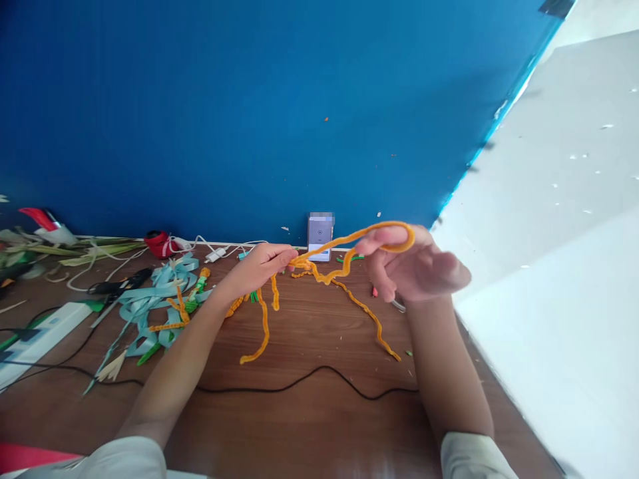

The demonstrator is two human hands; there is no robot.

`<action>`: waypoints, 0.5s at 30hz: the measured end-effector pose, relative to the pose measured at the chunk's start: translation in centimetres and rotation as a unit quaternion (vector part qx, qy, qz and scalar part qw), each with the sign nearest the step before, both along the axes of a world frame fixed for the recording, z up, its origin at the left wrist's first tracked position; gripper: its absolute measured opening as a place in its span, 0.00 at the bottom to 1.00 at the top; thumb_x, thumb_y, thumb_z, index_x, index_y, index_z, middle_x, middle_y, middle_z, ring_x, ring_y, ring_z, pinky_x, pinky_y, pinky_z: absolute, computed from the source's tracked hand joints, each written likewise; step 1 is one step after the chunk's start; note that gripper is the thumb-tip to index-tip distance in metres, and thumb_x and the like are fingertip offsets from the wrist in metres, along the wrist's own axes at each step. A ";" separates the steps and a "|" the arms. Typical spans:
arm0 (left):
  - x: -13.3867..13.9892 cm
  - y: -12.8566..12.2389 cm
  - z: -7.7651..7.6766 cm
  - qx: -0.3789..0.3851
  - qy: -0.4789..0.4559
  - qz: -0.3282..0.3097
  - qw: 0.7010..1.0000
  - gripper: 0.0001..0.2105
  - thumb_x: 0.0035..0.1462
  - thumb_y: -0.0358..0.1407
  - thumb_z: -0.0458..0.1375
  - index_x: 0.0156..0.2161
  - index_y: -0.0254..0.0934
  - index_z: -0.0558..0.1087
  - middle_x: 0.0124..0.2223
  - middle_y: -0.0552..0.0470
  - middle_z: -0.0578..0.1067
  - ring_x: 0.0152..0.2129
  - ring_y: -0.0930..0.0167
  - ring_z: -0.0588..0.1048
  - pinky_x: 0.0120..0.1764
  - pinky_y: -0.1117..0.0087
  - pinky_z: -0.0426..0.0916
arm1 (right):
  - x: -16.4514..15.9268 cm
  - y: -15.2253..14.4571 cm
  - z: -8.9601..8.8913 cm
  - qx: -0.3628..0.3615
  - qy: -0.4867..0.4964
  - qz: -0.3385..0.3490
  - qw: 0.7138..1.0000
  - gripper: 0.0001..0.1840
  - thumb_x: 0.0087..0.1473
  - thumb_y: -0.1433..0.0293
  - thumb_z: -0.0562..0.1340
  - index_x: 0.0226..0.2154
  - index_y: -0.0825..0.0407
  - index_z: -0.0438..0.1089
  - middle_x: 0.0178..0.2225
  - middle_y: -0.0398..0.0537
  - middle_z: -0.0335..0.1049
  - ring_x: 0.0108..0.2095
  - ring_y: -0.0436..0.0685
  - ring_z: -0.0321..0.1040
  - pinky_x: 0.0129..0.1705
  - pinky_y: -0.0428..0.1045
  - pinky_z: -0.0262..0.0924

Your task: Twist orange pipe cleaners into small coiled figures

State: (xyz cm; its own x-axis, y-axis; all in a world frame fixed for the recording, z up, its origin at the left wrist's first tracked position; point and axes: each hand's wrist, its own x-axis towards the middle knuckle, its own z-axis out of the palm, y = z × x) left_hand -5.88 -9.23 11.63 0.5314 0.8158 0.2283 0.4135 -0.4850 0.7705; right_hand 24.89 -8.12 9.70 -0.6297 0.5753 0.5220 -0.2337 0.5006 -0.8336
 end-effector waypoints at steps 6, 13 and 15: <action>-1.3 0.6 0.5 0.029 0.067 -0.015 0.997 0.20 0.65 0.52 0.50 0.36 0.38 0.72 0.26 0.56 0.64 0.20 0.75 0.58 0.24 0.72 0.48 | -1.4 -1.0 2.7 0.043 0.102 -0.148 0.983 0.21 0.60 0.51 0.49 0.41 0.29 0.76 0.41 0.45 0.73 0.19 0.53 0.51 0.20 0.52 0.51; -2.7 1.2 0.8 0.045 0.162 -0.038 0.985 0.18 0.66 0.49 0.49 0.33 0.37 0.69 0.29 0.55 0.68 0.24 0.74 0.62 0.26 0.73 0.52 | -2.4 -2.0 4.0 0.086 0.112 -0.164 0.976 0.09 0.53 0.56 0.63 0.28 0.33 0.80 0.25 0.49 0.56 0.29 0.60 0.57 0.30 0.55 0.57; -2.7 1.4 0.7 0.049 0.160 -0.046 0.985 0.18 0.66 0.48 0.49 0.34 0.37 0.71 0.30 0.54 0.69 0.25 0.73 0.64 0.28 0.73 0.54 | -2.6 -2.2 4.1 0.068 0.147 -0.181 0.970 0.10 0.56 0.56 0.61 0.31 0.33 0.80 0.18 0.45 0.45 0.25 0.58 0.52 0.30 0.55 0.57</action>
State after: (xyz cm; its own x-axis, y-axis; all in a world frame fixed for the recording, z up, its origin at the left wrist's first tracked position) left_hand -8.59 -7.79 12.32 0.6588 0.7440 0.1120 0.5792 -0.5965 0.5556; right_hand 22.31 -10.29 13.78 -0.2127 0.6437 0.7351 -0.2399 0.6949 -0.6779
